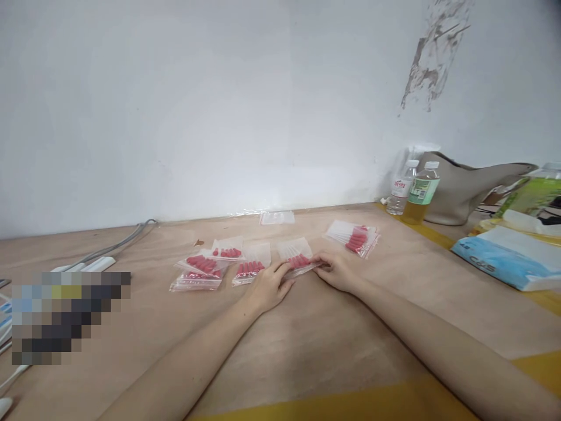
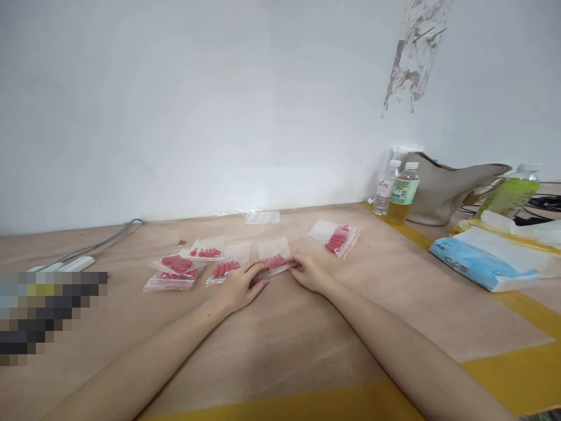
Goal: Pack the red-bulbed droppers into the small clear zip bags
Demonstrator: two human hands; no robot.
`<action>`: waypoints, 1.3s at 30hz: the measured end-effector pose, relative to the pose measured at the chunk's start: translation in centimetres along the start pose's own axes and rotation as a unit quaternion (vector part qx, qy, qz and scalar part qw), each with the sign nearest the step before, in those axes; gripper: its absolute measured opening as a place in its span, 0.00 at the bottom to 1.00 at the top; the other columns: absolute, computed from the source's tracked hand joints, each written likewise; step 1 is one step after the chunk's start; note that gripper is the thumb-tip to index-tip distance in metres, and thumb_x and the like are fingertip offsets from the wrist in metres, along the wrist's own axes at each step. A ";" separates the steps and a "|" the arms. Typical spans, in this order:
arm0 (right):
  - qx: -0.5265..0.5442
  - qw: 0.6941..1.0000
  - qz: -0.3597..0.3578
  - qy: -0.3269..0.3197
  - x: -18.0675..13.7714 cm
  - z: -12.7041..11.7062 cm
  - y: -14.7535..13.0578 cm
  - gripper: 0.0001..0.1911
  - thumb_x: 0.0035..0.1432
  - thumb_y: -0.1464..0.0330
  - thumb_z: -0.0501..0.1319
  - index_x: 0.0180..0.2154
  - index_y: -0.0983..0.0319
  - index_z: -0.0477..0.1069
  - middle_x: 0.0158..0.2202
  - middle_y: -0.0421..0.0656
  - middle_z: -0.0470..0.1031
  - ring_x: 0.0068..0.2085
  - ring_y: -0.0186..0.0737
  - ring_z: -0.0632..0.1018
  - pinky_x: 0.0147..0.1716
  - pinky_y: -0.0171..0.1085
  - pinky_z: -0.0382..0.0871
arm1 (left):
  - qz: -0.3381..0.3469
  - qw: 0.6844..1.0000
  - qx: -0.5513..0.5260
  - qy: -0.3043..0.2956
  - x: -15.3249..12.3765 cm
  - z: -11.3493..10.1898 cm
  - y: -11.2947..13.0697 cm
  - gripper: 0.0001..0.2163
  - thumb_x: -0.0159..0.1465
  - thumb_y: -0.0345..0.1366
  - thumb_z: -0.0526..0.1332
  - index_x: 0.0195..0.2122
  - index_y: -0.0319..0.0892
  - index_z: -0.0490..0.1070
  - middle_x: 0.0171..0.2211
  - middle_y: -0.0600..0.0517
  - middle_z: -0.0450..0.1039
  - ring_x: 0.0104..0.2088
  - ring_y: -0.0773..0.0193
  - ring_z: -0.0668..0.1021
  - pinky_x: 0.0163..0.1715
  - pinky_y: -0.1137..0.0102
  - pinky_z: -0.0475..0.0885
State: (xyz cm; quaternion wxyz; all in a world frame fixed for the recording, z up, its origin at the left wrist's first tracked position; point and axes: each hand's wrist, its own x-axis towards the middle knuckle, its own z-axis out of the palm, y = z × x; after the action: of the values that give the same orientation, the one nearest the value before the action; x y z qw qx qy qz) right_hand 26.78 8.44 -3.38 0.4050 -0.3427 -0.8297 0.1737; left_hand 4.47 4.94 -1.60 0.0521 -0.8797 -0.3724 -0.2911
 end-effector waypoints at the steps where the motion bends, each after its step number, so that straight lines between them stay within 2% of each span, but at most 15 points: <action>1: -0.042 0.999 -0.011 0.016 0.0 0.1 0.0 0.11 0.50 0.76 0.53 0.35 0.60 0.69 0.33 0.42 0.72 0.36 0.37 0.73 0.35 0.36 0.67 | 0.002 1.000 0.007 0.002 0.0 0.1 -0.1 0.13 0.60 0.33 0.55 0.46 0.42 0.62 0.45 0.47 0.67 0.39 0.61 0.74 0.34 0.68 0.71; 3: -0.125 0.991 -0.039 0.035 -0.1 0.1 -0.1 0.08 0.52 0.74 0.53 0.31 0.60 0.70 0.31 0.43 0.72 0.34 0.37 0.72 0.34 0.36 0.66 | 0.011 1.000 0.019 0.002 0.1 0.2 -0.1 0.10 0.61 0.32 0.53 0.44 0.43 0.65 0.43 0.48 0.69 0.38 0.62 0.74 0.35 0.69 0.71; 6: -0.197 0.978 -0.058 0.033 0.0 -0.2 -0.3 0.09 0.55 0.71 0.52 0.31 0.60 0.70 0.31 0.44 0.72 0.34 0.38 0.72 0.34 0.36 0.65 | 0.030 0.999 0.038 0.004 0.1 0.2 -0.2 0.07 0.61 0.32 0.52 0.39 0.42 0.68 0.40 0.49 0.70 0.37 0.63 0.75 0.35 0.70 0.71; 11: -0.193 0.980 -0.029 0.030 0.0 -0.2 -1.0 0.09 0.56 0.69 0.52 0.30 0.61 0.69 0.30 0.43 0.72 0.33 0.38 0.72 0.33 0.36 0.64 | 0.062 0.994 0.082 0.025 0.1 0.2 -0.8 0.08 0.61 0.35 0.53 0.38 0.41 0.69 0.39 0.48 0.72 0.35 0.61 0.76 0.33 0.68 0.72; 14: -0.171 0.985 -0.022 0.032 0.1 -0.3 -1.2 0.09 0.56 0.67 0.52 0.30 0.60 0.69 0.30 0.43 0.72 0.32 0.37 0.72 0.31 0.36 0.64 | 0.089 0.989 0.111 0.036 0.1 0.4 -1.4 0.09 0.63 0.33 0.50 0.37 0.40 0.70 0.38 0.48 0.73 0.35 0.62 0.76 0.33 0.68 0.72; 17: -0.186 0.981 -0.044 0.021 0.1 -0.8 -1.3 0.09 0.57 0.66 0.52 0.31 0.61 0.69 0.30 0.43 0.73 0.32 0.37 0.72 0.31 0.35 0.63 | 0.111 0.984 0.135 0.045 0.0 0.4 -1.9 0.10 0.64 0.30 0.49 0.36 0.40 0.70 0.37 0.49 0.74 0.33 0.63 0.76 0.32 0.69 0.72; 21: -0.297 0.949 -0.102 0.004 -0.1 -1.7 -1.0 0.12 0.58 0.65 0.51 0.32 0.60 0.71 0.31 0.44 0.73 0.35 0.39 0.71 0.32 0.36 0.59 | 0.130 0.978 0.153 0.049 -0.2 0.2 -2.2 0.10 0.64 0.29 0.49 0.36 0.40 0.70 0.38 0.50 0.73 0.33 0.65 0.76 0.34 0.70 0.71; 26: -0.372 0.917 -0.140 -0.015 -0.3 -1.8 -0.8 0.13 0.59 0.71 0.48 0.32 0.61 0.71 0.30 0.44 0.73 0.34 0.37 0.70 0.30 0.36 0.54 | 0.127 0.976 0.168 0.056 -0.1 0.0 -2.0 0.10 0.64 0.29 0.48 0.36 0.40 0.69 0.35 0.49 0.73 0.32 0.64 0.75 0.32 0.70 0.70; 32: -0.377 0.914 -0.148 -0.024 -0.2 -1.8 -1.0 0.11 0.56 0.75 0.51 0.28 0.62 0.71 0.28 0.44 0.72 0.32 0.36 0.69 0.29 0.36 0.52 | 0.111 0.976 0.178 0.058 0.1 0.0 -1.9 0.11 0.64 0.31 0.49 0.30 0.39 0.69 0.27 0.49 0.71 0.28 0.63 0.74 0.31 0.68 0.69; 36: -0.379 0.915 -0.136 -0.025 0.1 -1.8 -1.8 0.11 0.57 0.71 0.50 0.29 0.61 0.70 0.29 0.44 0.72 0.34 0.38 0.69 0.31 0.36 0.54 | 0.111 0.977 0.175 0.056 0.2 0.0 -1.8 0.12 0.65 0.32 0.48 0.30 0.40 0.69 0.27 0.49 0.71 0.29 0.63 0.74 0.31 0.69 0.69; 39: -0.367 0.920 -0.136 -0.006 0.5 -0.6 -2.7 0.10 0.58 0.69 0.50 0.32 0.61 0.70 0.31 0.45 0.72 0.36 0.39 0.69 0.32 0.37 0.55 | 0.116 0.977 0.172 0.055 0.2 0.1 -1.7 0.12 0.65 0.32 0.48 0.32 0.40 0.69 0.28 0.49 0.71 0.29 0.64 0.74 0.31 0.69 0.69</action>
State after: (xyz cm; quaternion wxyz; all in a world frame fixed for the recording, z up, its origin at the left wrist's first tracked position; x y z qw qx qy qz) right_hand 25.92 6.89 -1.20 0.2658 -0.3503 -0.8761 -0.1977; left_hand 3.48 6.36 -1.77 0.2558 -0.8775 -0.3092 -0.2626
